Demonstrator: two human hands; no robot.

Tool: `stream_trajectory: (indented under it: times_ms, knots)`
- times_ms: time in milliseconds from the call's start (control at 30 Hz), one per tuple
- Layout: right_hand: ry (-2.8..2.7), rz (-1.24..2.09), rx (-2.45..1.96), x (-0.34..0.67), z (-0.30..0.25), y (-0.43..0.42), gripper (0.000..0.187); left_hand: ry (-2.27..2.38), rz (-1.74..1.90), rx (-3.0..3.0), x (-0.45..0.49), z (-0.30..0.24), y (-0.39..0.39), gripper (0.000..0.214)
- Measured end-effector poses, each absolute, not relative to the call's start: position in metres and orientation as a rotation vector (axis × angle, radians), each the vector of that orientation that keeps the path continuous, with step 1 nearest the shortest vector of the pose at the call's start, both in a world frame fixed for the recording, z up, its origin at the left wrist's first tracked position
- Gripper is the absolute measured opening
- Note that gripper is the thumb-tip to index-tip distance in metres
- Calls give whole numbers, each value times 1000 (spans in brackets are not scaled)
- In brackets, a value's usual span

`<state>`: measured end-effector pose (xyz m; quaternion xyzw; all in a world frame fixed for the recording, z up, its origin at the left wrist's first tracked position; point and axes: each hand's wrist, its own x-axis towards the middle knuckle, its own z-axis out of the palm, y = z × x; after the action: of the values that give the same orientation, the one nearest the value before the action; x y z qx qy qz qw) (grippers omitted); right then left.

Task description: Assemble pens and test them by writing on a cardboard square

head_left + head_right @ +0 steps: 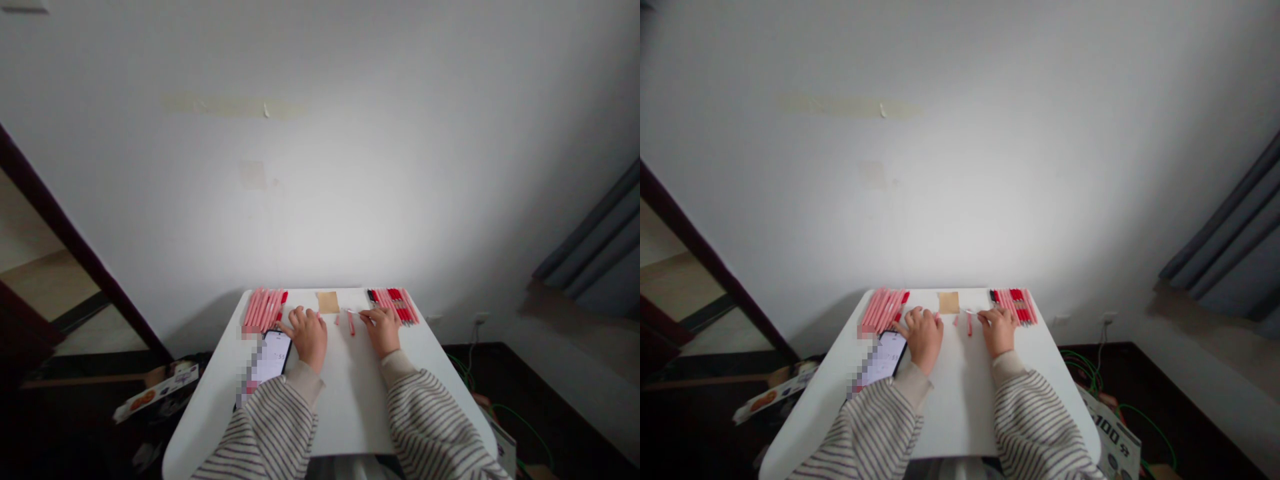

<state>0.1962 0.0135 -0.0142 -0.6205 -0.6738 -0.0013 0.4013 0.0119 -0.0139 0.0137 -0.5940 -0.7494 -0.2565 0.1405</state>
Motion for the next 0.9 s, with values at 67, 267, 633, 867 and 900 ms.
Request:
stream_trajectory:
  times_ms: [67,267,633,867,900]
  knots:
    - [-1704,-2,-1575,196,-14,13,21,-2162,-745,-1724,12,15,-14,28]
    - [-1718,-7,-1614,194,-12,12,19,-2137,-776,-1803,14,17,-15,22]
    - [-1767,38,-1565,193,-9,10,19,-2089,-1038,-1997,19,15,-13,20]
    - [-1794,54,-1547,192,-10,11,16,-2078,-1113,-2038,21,16,-13,12]
    - [-1798,54,-1545,193,-10,11,16,-2078,-1116,-2038,21,16,-13,11]
